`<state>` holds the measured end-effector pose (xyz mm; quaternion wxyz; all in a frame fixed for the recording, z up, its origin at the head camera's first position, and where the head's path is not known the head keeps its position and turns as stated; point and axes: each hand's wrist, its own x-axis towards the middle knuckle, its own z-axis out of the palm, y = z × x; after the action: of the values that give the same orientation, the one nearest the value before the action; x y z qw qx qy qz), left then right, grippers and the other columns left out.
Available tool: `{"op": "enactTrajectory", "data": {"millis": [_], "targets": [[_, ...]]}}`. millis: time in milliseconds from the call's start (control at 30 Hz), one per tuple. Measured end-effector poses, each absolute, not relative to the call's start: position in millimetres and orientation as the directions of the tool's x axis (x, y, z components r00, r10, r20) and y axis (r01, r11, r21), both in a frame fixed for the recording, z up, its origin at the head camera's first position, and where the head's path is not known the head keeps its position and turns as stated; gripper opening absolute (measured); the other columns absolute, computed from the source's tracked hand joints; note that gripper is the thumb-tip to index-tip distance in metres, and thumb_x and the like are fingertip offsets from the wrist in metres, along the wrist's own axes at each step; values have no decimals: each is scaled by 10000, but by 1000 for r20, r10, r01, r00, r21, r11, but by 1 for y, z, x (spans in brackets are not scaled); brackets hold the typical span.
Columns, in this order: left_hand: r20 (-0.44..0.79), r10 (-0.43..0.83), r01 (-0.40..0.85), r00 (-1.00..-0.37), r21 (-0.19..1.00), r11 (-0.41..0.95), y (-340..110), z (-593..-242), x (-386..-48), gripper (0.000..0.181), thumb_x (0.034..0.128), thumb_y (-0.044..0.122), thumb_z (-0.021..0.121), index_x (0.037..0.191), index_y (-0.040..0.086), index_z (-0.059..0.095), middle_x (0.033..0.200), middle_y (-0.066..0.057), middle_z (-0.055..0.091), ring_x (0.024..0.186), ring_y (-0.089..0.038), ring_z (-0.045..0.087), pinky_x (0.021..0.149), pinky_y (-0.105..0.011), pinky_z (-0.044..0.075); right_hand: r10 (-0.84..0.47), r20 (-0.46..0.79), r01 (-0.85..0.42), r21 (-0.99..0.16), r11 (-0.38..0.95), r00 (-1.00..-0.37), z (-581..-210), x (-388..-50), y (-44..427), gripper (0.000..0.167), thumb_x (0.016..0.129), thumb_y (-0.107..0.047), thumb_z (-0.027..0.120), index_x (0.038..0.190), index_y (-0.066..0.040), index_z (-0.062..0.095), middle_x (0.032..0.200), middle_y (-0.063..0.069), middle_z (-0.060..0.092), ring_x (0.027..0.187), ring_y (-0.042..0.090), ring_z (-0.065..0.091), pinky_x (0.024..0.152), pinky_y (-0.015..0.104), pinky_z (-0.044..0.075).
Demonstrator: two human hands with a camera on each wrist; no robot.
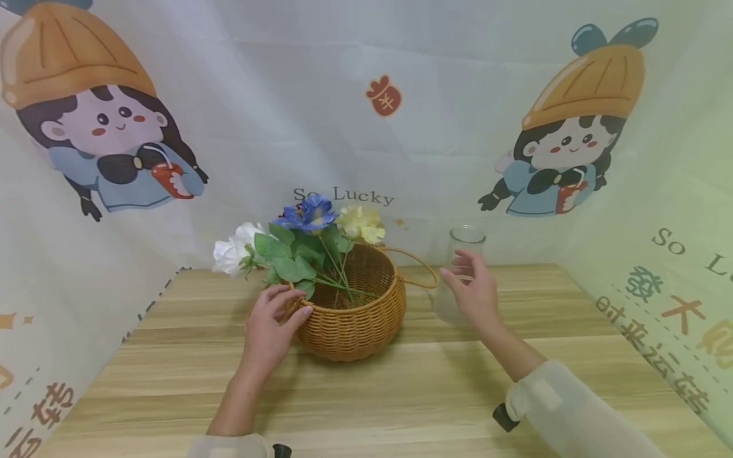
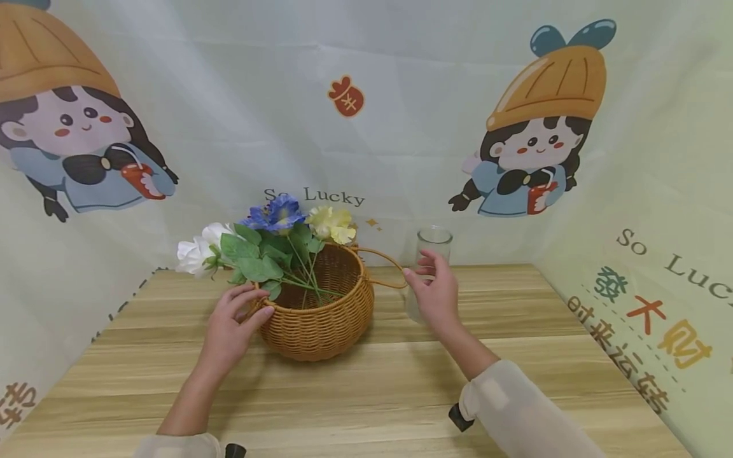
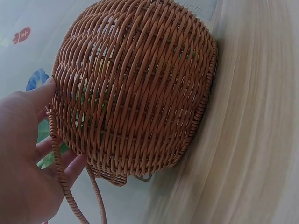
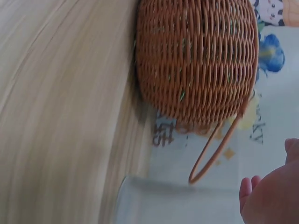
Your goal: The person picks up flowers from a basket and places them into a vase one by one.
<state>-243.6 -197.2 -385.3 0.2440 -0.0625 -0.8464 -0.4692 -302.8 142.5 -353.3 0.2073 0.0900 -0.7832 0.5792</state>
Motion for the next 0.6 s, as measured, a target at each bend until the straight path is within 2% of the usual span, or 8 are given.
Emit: {"op": "enactTrajectory", "data": {"millis": [167, 467, 600], "targets": [[494, -112, 362, -862, 756, 546, -196, -385, -246, 293, 856, 176, 769, 1123, 73, 706, 1323, -136, 494, 1211, -311, 478, 960, -450, 493, 46, 440, -411, -867, 280, -897, -347, -304, 123, 479, 909, -113, 699, 1333, -7, 503, 1197, 177, 568, 1071, 302, 582, 949, 410, 480], [483, -116, 359, -868, 771, 526, -197, -387, -245, 284, 866, 160, 757, 1127, 62, 702, 1323, -130, 482, 1220, -310, 470, 973, -445, 485, -55, 439, -437, -860, 263, -897, -335, -314, 92, 504, 908, -156, 708, 1345, -26, 492, 1221, 149, 557, 1088, 300, 570, 963, 408, 481], [483, -117, 359, -867, 771, 526, -198, -386, -244, 283, 866, 158, 758, 1125, 57, 702, 1321, -133, 484, 1221, -312, 471, 971, -438, 487, -75, 428, -431, -859, 276, -901, -330, -318, 80, 518, 902, -167, 713, 1355, -54, 491, 1234, 132, 561, 1101, 315, 577, 905, 424, 518]]}}
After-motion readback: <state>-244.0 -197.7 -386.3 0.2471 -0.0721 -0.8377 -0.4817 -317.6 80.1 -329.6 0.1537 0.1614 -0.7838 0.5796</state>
